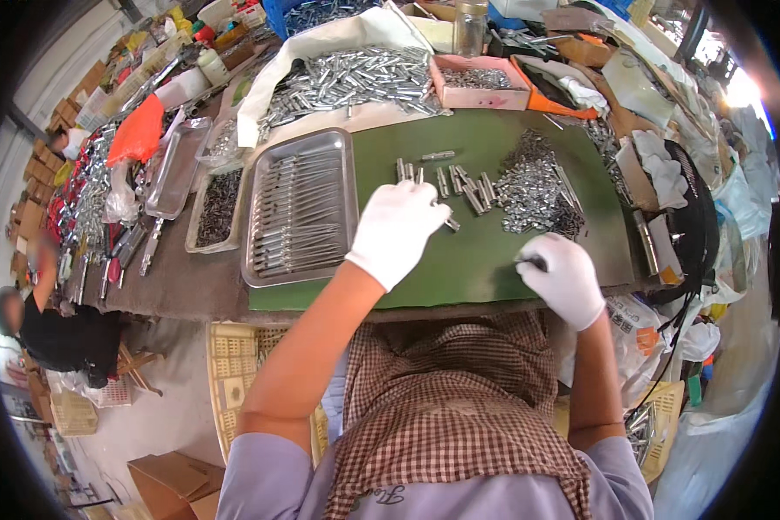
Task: The recorder uses their hands to insert a small pin into a cylindrical metal component repeatedly.
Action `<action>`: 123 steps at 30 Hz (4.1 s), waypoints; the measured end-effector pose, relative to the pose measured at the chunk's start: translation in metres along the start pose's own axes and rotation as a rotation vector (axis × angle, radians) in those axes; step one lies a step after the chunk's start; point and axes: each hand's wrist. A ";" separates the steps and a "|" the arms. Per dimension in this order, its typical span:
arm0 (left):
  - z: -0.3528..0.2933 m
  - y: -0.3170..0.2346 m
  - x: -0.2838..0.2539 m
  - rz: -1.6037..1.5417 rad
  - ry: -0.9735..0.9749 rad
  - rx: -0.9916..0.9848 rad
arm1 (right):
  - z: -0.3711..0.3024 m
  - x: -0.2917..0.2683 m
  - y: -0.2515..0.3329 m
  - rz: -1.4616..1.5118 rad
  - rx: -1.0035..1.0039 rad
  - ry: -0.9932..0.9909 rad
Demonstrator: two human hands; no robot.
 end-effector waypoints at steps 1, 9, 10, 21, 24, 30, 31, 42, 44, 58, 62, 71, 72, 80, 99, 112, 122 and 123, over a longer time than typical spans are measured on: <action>0.008 -0.003 0.009 -0.019 0.007 0.027 | -0.004 0.007 -0.005 -0.018 0.003 -0.024; 0.017 -0.044 0.011 -0.315 0.204 0.024 | -0.028 0.016 -0.013 -0.176 -0.110 -0.141; 0.016 -0.055 0.013 -0.403 0.167 -0.049 | -0.026 0.017 -0.016 -0.203 -0.142 -0.130; 0.000 -0.091 0.028 -0.486 -0.150 -0.245 | -0.025 0.030 -0.028 -0.166 -0.164 -0.226; -0.001 -0.093 0.028 -0.463 -0.197 -0.240 | -0.023 0.029 -0.027 -0.155 -0.154 -0.226; -0.001 -0.093 0.025 -0.449 -0.188 -0.230 | -0.014 0.032 -0.032 -0.179 -0.206 -0.193; -0.002 -0.093 0.025 -0.439 -0.185 -0.240 | -0.014 0.033 -0.031 -0.188 -0.198 -0.197; 0.001 -0.093 0.026 -0.429 -0.211 -0.235 | 0.000 -0.014 -0.106 -0.266 0.275 -0.621; -0.001 -0.092 0.026 -0.429 -0.223 -0.233 | 0.000 -0.015 -0.111 -0.269 0.260 -0.588; -0.002 -0.093 0.029 -0.398 -0.223 -0.213 | -0.015 0.036 -0.015 0.015 -0.159 -0.309; -0.002 -0.094 0.031 -0.391 -0.248 -0.214 | -0.014 0.044 -0.015 -0.044 -0.173 -0.308; -0.001 -0.093 0.029 -0.407 -0.226 -0.199 | -0.012 0.036 -0.001 -0.348 -0.349 -0.312; -0.002 -0.094 0.029 -0.407 -0.227 -0.200 | -0.011 0.035 0.000 -0.348 -0.350 -0.312; -0.002 -0.094 0.030 -0.357 -0.260 -0.174 | -0.003 0.028 0.006 -0.343 -0.279 -0.160; -0.001 -0.097 0.035 -0.348 -0.273 -0.211 | -0.021 -0.076 -0.162 -0.885 0.439 -0.619; -0.004 -0.095 0.031 -0.382 -0.255 -0.228 | -0.066 0.013 0.003 -0.239 0.132 -0.155; -0.003 -0.097 0.036 -0.379 -0.246 -0.255 | -0.072 -0.003 -0.023 -0.025 0.386 -0.398; -0.002 -0.097 0.034 -0.386 -0.251 -0.250 | -0.068 -0.017 -0.036 -0.088 0.385 -0.460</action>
Point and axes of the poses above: each hand's wrist, its own z-axis towards the middle knuckle, its own x-axis out of the palm, y = z × x, and after that the axes turned 12 degrees about x, right-handed
